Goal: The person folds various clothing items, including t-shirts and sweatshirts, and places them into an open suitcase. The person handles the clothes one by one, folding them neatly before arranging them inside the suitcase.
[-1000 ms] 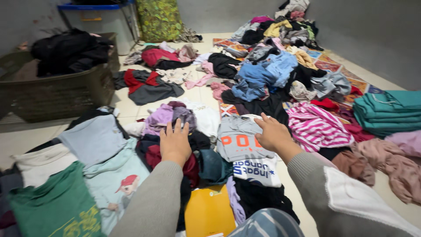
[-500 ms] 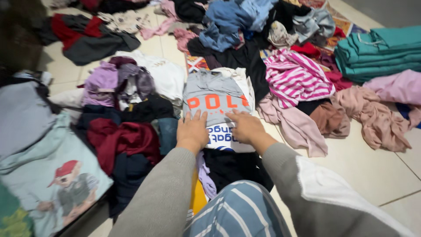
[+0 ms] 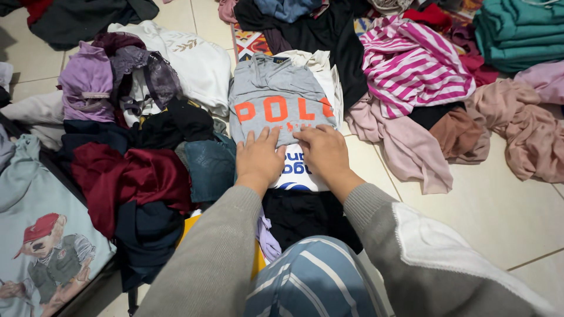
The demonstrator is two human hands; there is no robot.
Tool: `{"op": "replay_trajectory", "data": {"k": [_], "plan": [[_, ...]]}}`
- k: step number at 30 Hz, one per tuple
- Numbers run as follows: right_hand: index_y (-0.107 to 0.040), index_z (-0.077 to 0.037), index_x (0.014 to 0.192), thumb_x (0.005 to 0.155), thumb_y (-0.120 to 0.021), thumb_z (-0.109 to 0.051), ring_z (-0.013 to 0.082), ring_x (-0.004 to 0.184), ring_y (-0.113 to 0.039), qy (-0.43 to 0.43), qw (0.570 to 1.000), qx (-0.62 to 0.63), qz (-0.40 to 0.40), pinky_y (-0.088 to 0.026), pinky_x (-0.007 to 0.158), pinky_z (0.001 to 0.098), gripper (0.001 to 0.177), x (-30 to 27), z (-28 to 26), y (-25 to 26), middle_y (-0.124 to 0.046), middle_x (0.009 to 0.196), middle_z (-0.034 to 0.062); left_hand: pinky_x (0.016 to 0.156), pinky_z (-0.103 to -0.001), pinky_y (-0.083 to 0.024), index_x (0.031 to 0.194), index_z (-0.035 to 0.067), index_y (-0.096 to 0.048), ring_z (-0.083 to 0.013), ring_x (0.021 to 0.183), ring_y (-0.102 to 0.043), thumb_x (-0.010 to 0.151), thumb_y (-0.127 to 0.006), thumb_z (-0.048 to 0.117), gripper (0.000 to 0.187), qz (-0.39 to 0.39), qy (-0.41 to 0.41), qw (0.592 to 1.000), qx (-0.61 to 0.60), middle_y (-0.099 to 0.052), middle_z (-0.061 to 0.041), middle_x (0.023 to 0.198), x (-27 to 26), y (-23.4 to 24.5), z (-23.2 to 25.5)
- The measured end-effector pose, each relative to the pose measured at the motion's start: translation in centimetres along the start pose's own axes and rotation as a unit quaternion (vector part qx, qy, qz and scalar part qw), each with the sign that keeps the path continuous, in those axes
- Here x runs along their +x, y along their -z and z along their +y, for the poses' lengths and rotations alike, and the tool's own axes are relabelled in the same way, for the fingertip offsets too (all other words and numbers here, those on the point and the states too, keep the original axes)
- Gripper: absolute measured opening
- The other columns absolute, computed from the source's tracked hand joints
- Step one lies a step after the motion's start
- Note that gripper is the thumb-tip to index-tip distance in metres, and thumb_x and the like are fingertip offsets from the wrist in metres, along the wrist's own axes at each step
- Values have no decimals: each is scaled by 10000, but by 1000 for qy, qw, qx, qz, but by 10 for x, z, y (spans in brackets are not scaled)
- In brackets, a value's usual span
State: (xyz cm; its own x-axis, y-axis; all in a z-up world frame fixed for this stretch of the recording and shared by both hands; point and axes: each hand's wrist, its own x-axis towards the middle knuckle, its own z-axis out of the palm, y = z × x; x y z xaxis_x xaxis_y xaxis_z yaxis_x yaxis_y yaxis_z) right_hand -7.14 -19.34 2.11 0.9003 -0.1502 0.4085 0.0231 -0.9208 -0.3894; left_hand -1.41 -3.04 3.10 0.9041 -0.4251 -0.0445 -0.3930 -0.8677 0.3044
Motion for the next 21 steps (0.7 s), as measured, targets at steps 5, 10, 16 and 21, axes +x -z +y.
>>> {"op": "replay_trajectory", "data": {"k": [5, 10, 16, 21], "plan": [[-809, -186, 1047, 878, -701, -199, 311, 1157, -614, 11, 1000, 0, 13, -395, 1046, 464, 201, 1, -4, 9, -767, 1147, 44, 1082, -563, -364, 1474, 262, -480, -353, 1397, -423, 952, -551, 375, 538, 37, -24, 999, 3, -496, -18, 1519, 3, 1, 5], [-808, -192, 1002, 885, -680, -226, 298, 1185, -610, -3, 998, -35, -43, -322, 1099, 516, 177, 9, -8, 25, -763, 1021, 81, 868, -482, -544, 1199, 203, -688, -321, 1093, -676, 1011, -517, 282, 266, 14, -17, 1000, 9, -719, -76, 1184, 6, 11, 9], [-796, -193, 998, 859, -655, -174, 290, 1178, -628, 13, 998, -51, -19, -345, 1092, 496, 199, -4, -26, 46, -751, 1020, 109, 778, -478, -560, 1061, 182, -744, -329, 946, -715, 940, -538, 178, 239, 80, -64, 995, 7, -752, -100, 1013, -12, 17, 3], [-783, -175, 977, 865, -679, -230, 299, 1064, -662, -66, 996, 29, -61, -448, 981, 441, 162, -34, -46, 67, -749, 991, 100, 768, -470, -562, 1056, 177, -740, -319, 921, -719, 923, -558, 181, 226, 109, -79, 991, -3, -753, -105, 975, -56, 14, 1]]}}
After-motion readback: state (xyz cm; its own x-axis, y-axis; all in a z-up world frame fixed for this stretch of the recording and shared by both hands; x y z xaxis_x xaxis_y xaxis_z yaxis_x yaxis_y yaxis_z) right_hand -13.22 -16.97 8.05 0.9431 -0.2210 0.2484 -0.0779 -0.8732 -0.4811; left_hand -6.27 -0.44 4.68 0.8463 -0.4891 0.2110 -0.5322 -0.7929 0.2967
